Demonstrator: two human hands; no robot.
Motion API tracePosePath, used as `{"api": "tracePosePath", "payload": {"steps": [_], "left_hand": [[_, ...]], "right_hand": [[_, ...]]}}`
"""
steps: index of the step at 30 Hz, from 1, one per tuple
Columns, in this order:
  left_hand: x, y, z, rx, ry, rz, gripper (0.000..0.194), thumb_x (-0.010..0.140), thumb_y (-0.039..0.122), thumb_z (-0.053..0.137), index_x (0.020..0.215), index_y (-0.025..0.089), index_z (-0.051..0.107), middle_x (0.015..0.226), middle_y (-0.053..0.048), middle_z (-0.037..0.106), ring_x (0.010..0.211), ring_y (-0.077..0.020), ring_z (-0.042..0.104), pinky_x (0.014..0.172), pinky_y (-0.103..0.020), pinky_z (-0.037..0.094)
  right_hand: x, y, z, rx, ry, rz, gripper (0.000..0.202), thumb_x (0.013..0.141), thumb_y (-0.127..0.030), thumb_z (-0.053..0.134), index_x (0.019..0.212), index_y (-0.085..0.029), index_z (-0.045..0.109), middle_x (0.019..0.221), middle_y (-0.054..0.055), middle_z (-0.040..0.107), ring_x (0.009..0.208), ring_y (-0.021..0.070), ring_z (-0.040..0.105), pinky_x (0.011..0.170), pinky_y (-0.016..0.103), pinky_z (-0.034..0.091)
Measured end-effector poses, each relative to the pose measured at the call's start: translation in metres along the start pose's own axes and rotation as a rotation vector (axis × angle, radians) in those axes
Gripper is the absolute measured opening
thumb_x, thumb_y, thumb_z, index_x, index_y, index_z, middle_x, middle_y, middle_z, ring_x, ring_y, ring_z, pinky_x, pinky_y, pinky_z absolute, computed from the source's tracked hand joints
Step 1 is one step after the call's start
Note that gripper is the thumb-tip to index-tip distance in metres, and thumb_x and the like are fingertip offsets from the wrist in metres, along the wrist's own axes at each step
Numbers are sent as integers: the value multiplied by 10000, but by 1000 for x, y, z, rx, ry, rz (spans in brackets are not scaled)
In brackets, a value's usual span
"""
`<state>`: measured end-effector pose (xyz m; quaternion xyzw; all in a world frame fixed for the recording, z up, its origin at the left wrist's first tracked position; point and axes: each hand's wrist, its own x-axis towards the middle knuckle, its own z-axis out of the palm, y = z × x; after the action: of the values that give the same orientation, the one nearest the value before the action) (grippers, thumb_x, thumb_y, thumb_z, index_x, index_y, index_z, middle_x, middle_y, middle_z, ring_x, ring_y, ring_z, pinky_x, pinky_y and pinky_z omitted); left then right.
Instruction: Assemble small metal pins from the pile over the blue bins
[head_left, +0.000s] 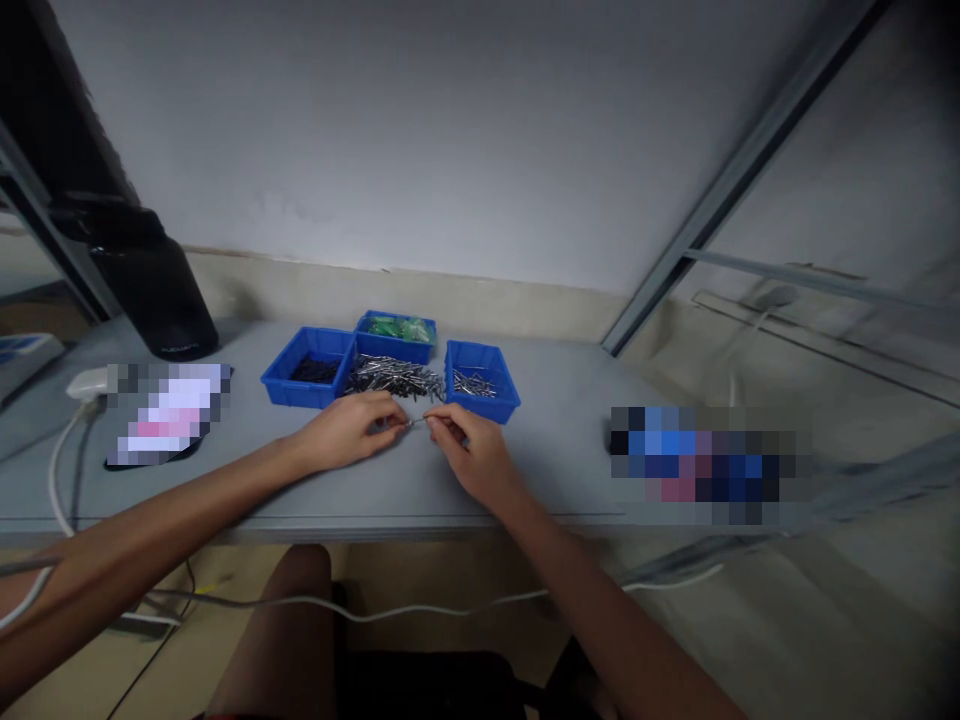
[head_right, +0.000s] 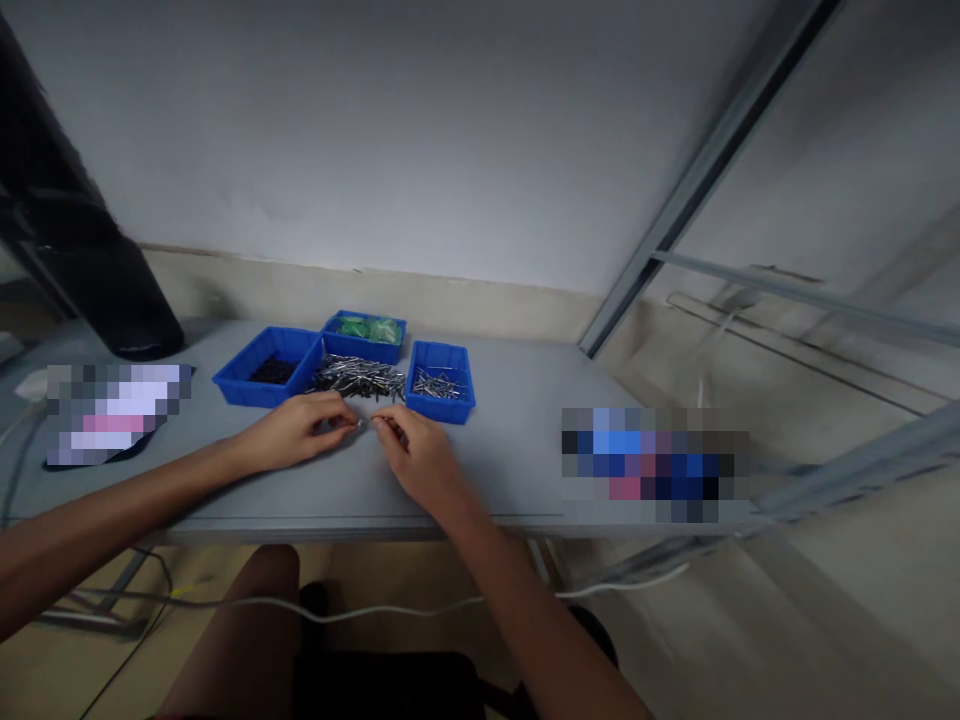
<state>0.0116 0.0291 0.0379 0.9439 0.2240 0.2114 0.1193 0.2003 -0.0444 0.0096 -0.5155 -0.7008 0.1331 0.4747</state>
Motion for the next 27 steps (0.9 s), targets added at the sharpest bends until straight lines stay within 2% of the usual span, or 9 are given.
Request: {"api": "tracePosePath", "payload": {"steps": [8, 16, 22, 27], "left_hand": [[-1, -2, 2, -7, 2, 19, 162, 885, 233, 490, 868, 160, 635, 826, -37, 628, 787, -157, 587, 712, -268, 448], [-1, -2, 1, -2, 12, -19, 163, 881, 239, 498, 876, 159, 639, 824, -37, 629, 788, -157, 586, 705, -260, 446], [0, -4, -2, -35, 113, -31, 130, 871, 211, 515, 875, 155, 632, 818, -26, 619, 741, -139, 572, 666, -247, 449], [-1, 0, -4, -102, 245, 28, 138, 881, 220, 536, 916, 147, 648, 784, -20, 620, 697, -121, 564, 643, -235, 463]], "right_hand": [[2, -1, 1, 25, 5, 30, 181, 873, -285, 467, 839, -201, 623, 705, 11, 652, 621, 133, 585, 605, 250, 426], [4, 0, 1, 10, 14, 55, 178, 873, -284, 472, 843, -186, 618, 664, -5, 626, 589, 119, 563, 591, 227, 415], [4, 6, 2, 30, -3, 84, 179, 878, -298, 461, 848, -194, 604, 668, -4, 623, 594, 123, 562, 584, 229, 406], [2, 8, 3, 11, -122, 91, 177, 888, -287, 453, 828, -194, 590, 678, -8, 612, 620, 125, 564, 604, 236, 397]]}}
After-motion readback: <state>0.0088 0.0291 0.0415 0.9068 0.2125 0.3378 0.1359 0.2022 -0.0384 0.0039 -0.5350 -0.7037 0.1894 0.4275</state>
